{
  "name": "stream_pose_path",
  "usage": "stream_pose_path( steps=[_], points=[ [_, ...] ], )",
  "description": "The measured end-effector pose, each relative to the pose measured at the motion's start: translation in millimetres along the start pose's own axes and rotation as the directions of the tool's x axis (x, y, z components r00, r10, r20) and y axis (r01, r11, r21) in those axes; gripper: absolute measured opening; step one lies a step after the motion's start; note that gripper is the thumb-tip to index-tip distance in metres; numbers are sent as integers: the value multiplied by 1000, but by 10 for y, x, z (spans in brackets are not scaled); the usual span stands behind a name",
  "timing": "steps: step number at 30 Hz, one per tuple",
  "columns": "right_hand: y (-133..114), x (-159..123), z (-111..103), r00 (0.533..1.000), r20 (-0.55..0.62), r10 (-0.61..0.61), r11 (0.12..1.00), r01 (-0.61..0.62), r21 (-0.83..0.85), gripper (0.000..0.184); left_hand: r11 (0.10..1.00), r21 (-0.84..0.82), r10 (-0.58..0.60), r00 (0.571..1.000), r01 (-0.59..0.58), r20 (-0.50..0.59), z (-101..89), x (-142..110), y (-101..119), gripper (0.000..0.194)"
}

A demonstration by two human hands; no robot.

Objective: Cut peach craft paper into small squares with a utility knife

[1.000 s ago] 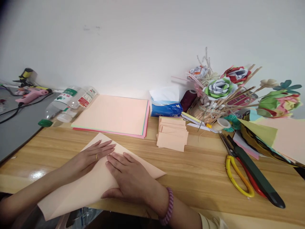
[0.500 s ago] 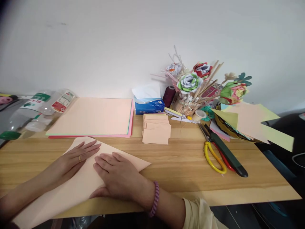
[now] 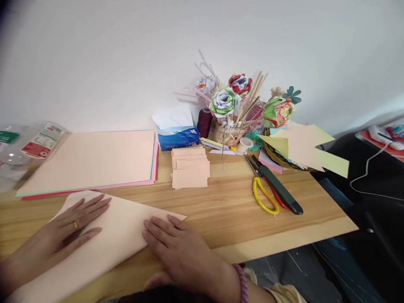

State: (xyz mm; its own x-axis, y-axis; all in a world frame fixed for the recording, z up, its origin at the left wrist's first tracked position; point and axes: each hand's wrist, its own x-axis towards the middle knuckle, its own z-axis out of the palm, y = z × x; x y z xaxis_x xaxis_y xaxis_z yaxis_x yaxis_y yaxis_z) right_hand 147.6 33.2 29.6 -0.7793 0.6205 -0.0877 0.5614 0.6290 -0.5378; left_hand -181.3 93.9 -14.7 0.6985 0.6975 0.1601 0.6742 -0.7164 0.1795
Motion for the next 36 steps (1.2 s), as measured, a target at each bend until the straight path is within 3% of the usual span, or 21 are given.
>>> stream_pose_path(
  steps=[10,16,25,30,36],
  points=[
    [83,-102,3,1000,-13,16,999,-16,28,68,999,44,17,1000,-18,14,18,-28,-25,61],
    [162,-190,-29,999,-2,42,998,-42,40,77,994,92,64,998,-63,-8,-30,10,39,61],
    [362,-430,63,994,-41,100,973,-106,-205,84,986,143,82,996,-85,27,-106,60,106,64],
    [448,-493,173,993,-101,64,942,-94,-323,89,993,116,25,998,-33,65,-106,57,127,65],
    [394,-464,142,979,-204,-8,878,-91,-470,82,994,107,17,997,-24,75,-118,35,132,62]
  ],
)
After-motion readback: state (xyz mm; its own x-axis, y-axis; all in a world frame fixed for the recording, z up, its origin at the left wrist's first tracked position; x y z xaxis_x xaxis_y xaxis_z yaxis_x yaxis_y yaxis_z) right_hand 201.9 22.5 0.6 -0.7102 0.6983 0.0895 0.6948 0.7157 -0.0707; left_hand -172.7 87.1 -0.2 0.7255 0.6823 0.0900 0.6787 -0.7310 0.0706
